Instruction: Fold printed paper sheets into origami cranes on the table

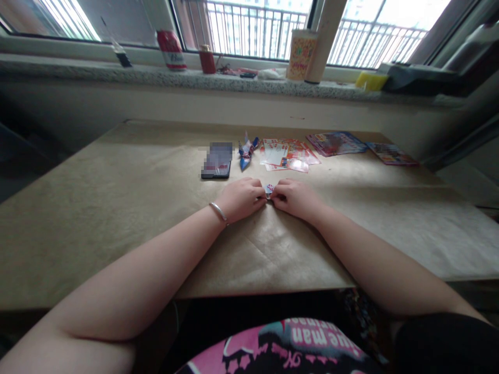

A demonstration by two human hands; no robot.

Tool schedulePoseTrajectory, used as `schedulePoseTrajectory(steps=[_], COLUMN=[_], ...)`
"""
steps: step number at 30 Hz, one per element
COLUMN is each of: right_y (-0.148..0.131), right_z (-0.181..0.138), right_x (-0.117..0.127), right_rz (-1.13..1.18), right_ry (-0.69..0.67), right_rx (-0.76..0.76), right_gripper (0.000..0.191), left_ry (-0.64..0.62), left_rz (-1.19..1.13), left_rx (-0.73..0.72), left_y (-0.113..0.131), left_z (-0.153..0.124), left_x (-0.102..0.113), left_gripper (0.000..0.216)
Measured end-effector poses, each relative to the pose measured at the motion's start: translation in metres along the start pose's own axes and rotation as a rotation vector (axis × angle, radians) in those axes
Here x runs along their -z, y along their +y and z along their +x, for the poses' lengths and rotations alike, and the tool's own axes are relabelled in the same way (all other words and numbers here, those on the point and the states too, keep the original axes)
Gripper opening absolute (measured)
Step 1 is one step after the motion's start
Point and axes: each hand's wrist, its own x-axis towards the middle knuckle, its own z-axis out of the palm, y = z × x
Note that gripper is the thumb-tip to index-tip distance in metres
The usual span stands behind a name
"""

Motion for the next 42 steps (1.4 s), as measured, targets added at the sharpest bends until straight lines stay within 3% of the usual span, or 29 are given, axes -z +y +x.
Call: schedulePoseTrajectory(steps=[6,12,21,29,42], right_y=[0.007,0.011,0.014,0.017,0.016], right_z=[0.003,0.003,0.005,0.008,0.008], right_x=[-0.005,-0.006,-0.01,-0.013,-0.015], right_rz=[0.103,0.173,0.171,0.273,0.322], right_ry=[-0.02,-0.011,0.016,0.005,-0.011], right_rx=[-0.126,-0.094,-0.09,-0.204,-0.322], right_gripper=[0.015,0.015,0.015,0.021,0.023], left_ry=[0.017,0.041,-0.062,-0.077,0.011], left_rz=[-0.02,-0.088,-0.163,-0.187,-0.271], left_rx=[0.036,0.067,0.2,0.226,0.239], left_y=[-0.002,-0.006,-0.002,-0.002,-0.005], left_z=[0.002,0.006,0.014,0.014,0.012], left_x=[-0.004,-0.012,-0.01,-0.011,-0.017], left_gripper=[0.019,0.021,0.02,0.019,0.012])
